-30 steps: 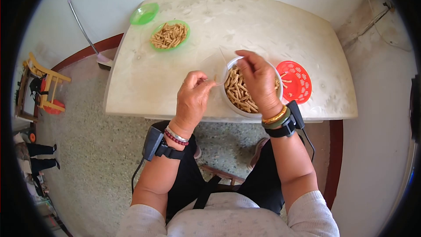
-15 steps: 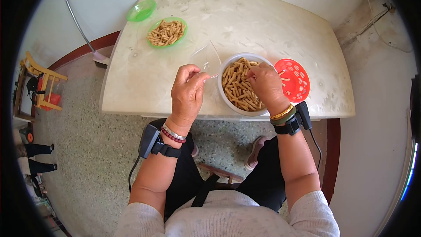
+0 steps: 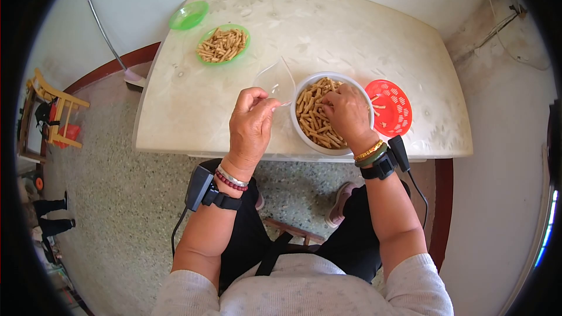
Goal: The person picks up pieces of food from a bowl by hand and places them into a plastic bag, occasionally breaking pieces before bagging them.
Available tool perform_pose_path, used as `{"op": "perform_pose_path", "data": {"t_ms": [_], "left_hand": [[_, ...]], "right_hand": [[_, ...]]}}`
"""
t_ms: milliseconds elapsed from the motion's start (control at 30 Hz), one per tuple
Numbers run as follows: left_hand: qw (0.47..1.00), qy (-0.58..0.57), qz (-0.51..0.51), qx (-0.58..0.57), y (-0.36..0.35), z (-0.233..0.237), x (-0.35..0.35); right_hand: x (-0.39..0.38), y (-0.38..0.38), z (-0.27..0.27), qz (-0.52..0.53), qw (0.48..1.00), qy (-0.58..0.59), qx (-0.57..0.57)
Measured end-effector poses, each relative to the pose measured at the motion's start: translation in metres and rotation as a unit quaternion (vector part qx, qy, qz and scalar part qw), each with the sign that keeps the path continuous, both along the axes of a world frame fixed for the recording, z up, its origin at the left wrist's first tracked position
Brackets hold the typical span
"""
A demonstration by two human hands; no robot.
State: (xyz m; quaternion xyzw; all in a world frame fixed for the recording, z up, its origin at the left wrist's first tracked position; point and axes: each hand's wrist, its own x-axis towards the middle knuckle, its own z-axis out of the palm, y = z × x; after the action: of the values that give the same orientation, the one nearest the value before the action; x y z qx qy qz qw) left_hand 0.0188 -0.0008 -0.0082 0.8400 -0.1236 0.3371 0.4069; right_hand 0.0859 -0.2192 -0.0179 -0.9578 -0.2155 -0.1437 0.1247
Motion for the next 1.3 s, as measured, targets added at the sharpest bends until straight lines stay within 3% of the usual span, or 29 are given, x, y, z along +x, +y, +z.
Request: {"op": "perform_pose_path", "data": {"t_ms": [67,100,167,200,267,300,367,467,500,567,600,667,700,800,867,933,1000,1100,1167,1300], "left_hand": [[1.000,-0.002,0.002,0.001,0.001,0.000,0.001],[1.000,-0.002,0.002,-0.004,0.001,-0.001,0.000],[1.000,-0.002,0.002,-0.010,0.000,-0.001,0.000],[1.000,0.000,-0.001,-0.010,-0.001,-0.001,0.000],[1.000,0.000,-0.005,-0.011,-0.002,0.000,0.000],[1.000,0.005,-0.009,-0.009,-0.002,0.000,0.000],[1.000,0.009,-0.012,-0.006,-0.002,0.000,0.000],[1.000,0.023,-0.017,-0.003,-0.003,0.000,-0.001],[0.999,0.024,-0.022,-0.006,-0.003,0.000,-0.001],[0.999,0.031,-0.029,-0.005,-0.003,-0.001,-0.002],[0.999,0.029,-0.026,-0.005,-0.002,-0.003,-0.001],[0.999,0.019,-0.038,0.017,-0.001,-0.007,0.000],[0.999,0.015,-0.041,0.021,-0.001,-0.006,0.000],[0.999,0.004,-0.041,0.031,-0.002,-0.006,0.000],[0.999,0.005,-0.039,0.030,-0.001,-0.006,0.000],[0.999,0.007,-0.037,0.025,0.001,-0.005,0.000],[1.000,0.021,-0.020,0.001,0.001,-0.003,-0.001],[1.000,0.013,-0.003,0.000,0.002,-0.002,0.000],[1.000,0.010,0.001,0.002,0.001,-0.003,0.000],[1.000,0.007,-0.005,0.000,0.000,-0.002,0.000]], "right_hand": [[-0.003,-0.001,0.006,0.046,0.991,0.018,0.127],[-0.002,-0.002,0.004,0.047,0.991,0.018,0.127],[0.001,-0.004,0.001,0.018,0.921,0.141,0.364],[-0.001,-0.004,0.005,0.017,0.921,0.141,0.363],[-0.004,-0.004,0.016,-0.004,0.762,0.338,0.552],[-0.005,-0.006,0.020,-0.003,0.763,0.337,0.552],[-0.006,-0.009,0.024,0.024,0.669,0.431,0.605],[-0.008,-0.009,0.025,0.101,0.633,0.446,0.625],[-0.011,-0.004,0.027,0.104,0.633,0.448,0.623],[-0.016,0.013,0.032,0.055,0.743,0.321,0.585],[-0.015,0.020,0.031,0.059,0.743,0.322,0.584],[-0.013,0.031,0.029,0.124,0.891,0.037,0.435],[-0.022,0.038,0.054,0.086,0.922,0.055,0.374],[-0.011,0.049,0.043,0.115,0.950,0.027,0.291],[-0.010,0.054,0.038,0.112,0.948,0.012,0.297],[-0.007,0.055,0.034,0.091,0.890,0.072,0.441],[0.006,0.037,0.024,0.043,0.872,0.079,0.482],[0.016,0.010,0.021,0.001,0.906,0.114,0.408],[0.013,0.000,0.021,-0.019,0.959,0.083,0.270],[0.014,-0.001,0.010,0.035,0.978,0.040,0.203]]}}
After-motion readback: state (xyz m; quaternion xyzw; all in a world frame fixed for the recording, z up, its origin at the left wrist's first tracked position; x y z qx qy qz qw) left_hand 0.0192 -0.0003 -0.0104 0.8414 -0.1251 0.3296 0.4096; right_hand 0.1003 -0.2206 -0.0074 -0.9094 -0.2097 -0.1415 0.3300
